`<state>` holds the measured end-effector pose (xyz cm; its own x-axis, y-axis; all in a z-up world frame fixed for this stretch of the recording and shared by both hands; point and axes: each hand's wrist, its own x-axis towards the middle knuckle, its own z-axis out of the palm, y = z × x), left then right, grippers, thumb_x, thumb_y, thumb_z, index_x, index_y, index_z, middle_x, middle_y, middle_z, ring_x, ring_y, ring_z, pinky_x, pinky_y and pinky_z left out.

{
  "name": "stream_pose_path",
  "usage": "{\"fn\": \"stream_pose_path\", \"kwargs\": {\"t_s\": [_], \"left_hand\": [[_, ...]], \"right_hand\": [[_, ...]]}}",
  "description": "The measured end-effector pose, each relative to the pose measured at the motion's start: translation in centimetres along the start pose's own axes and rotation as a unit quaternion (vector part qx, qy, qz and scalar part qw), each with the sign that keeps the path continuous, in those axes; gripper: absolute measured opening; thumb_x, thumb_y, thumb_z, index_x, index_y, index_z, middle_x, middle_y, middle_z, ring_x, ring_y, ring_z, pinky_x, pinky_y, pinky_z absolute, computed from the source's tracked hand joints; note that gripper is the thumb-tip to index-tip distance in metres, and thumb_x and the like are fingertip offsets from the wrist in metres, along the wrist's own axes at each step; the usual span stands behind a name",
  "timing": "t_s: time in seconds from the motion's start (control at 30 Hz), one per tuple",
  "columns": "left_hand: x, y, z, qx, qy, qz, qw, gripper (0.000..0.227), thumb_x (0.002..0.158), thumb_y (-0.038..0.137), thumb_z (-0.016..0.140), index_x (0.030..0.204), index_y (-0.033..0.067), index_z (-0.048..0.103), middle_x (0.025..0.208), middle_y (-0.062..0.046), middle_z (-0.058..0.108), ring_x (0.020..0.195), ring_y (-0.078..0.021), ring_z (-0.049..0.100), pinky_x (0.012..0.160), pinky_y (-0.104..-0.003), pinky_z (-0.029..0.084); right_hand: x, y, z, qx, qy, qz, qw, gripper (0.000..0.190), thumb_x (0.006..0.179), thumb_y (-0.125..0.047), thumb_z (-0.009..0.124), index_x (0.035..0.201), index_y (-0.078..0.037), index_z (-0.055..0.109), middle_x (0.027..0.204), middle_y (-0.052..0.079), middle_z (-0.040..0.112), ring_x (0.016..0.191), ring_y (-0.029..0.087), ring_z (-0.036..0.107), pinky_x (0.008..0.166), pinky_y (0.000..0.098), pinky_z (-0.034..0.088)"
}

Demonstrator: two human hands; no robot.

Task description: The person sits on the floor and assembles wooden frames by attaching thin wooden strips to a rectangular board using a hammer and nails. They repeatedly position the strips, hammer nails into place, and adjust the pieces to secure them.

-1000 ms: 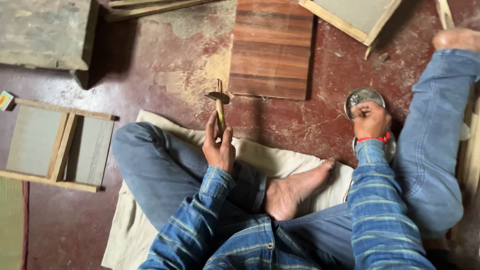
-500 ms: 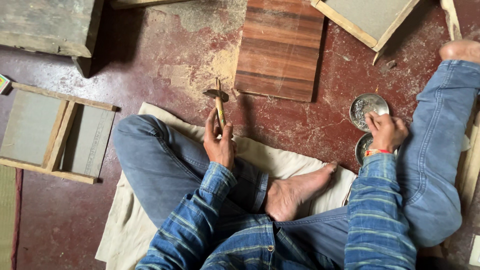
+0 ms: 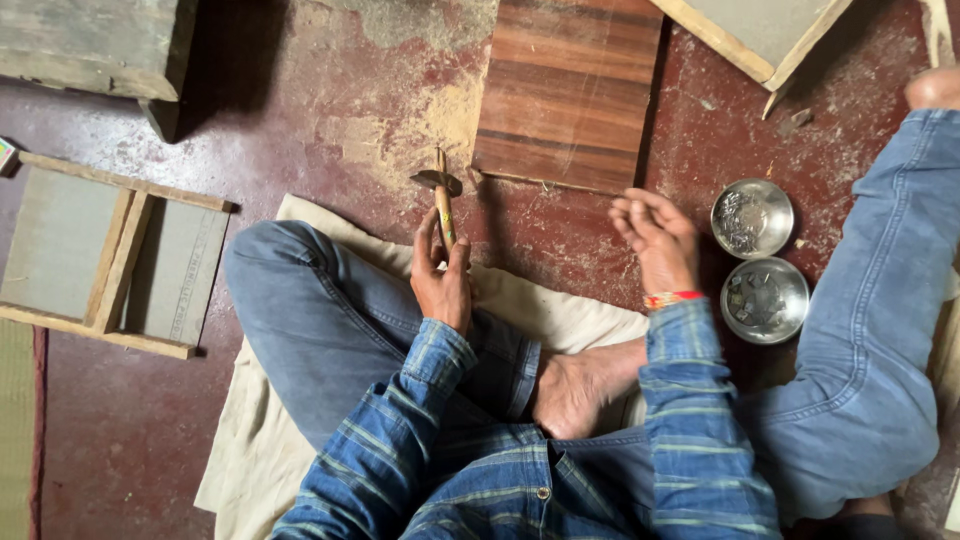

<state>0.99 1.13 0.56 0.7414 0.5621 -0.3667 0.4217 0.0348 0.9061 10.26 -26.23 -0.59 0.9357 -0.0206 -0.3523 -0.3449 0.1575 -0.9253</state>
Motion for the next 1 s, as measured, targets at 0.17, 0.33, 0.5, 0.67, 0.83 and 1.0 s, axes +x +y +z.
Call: {"fn": "stream_pose_path", "kwargs": {"t_s": [0.17,0.33,0.5,0.67,0.83,1.0], "left_hand": [[-0.4,0.0,0.2,-0.025,-0.005,0.027,0.999,0.058,0.094,0.011,0.067,0.149,0.0191,0.052,0.097,-0.010,0.074,0.068,-0.0096,0.064,0.055,-0.027,0.053],[-0.1,0.0,0.5,-0.082,-0.012,-0.044,0.996,0.057,0.094,0.008,0.067,0.149,0.0192,0.053,0.091,-0.012,0.069,0.057,-0.0114,0.052,0.046,-0.029,0.043],[0.1,-0.9,0.3,-0.085,-0.028,0.062,0.994,0.056,0.098,0.005,0.066,0.151,0.0147,0.051,0.110,-0.007,0.072,0.073,-0.0052,0.063,0.058,-0.023,0.053],[0.0,-0.5,0.5,-0.083,-0.026,-0.029,0.996,0.057,0.095,0.007,0.066,0.150,0.0163,0.052,0.094,-0.012,0.065,0.059,-0.0077,0.052,0.046,-0.025,0.043],[0.0,-0.5,0.3,-0.096,-0.031,-0.008,0.995,0.058,0.093,0.007,0.066,0.149,0.0157,0.050,0.099,-0.006,0.070,0.059,-0.0057,0.052,0.045,-0.023,0.043],[0.4,-1.4,0.6,-0.102,-0.033,-0.029,0.994,0.058,0.096,0.007,0.066,0.151,0.0153,0.051,0.089,-0.009,0.064,0.059,-0.0063,0.052,0.045,-0.024,0.043]], "right_hand": [[-0.4,1.1,1.7,0.050,-0.027,0.029,0.998,0.016,0.104,-0.009,0.060,0.117,-0.002,0.065,0.117,0.016,0.074,0.104,0.021,0.074,0.093,0.0340,0.063],[-0.1,2.3,-3.0,0.036,0.008,-0.001,0.999,0.015,0.105,-0.011,0.063,0.116,-0.001,0.068,0.113,0.013,0.072,0.100,0.018,0.072,0.085,0.0320,0.063],[1.9,0.0,-13.6,-0.298,0.144,-0.180,0.926,0.019,0.092,-0.006,0.080,0.110,-0.004,0.073,0.106,0.010,0.077,0.094,0.017,0.074,0.079,0.0311,0.062],[2.5,-0.8,-16.6,-0.551,0.179,-0.246,0.777,0.029,0.082,-0.010,0.093,0.106,-0.003,0.078,0.098,0.017,0.076,0.085,0.031,0.073,0.078,0.0415,0.056],[3.7,0.5,-12.8,-0.534,0.221,-0.208,0.789,0.026,0.081,-0.012,0.094,0.099,-0.003,0.077,0.094,0.016,0.076,0.081,0.033,0.072,0.071,0.0433,0.055],[3.8,1.4,-13.4,-0.492,0.258,-0.193,0.809,0.008,0.088,-0.007,0.086,0.093,-0.007,0.080,0.090,0.014,0.078,0.079,0.024,0.077,0.074,0.0363,0.059]]}}
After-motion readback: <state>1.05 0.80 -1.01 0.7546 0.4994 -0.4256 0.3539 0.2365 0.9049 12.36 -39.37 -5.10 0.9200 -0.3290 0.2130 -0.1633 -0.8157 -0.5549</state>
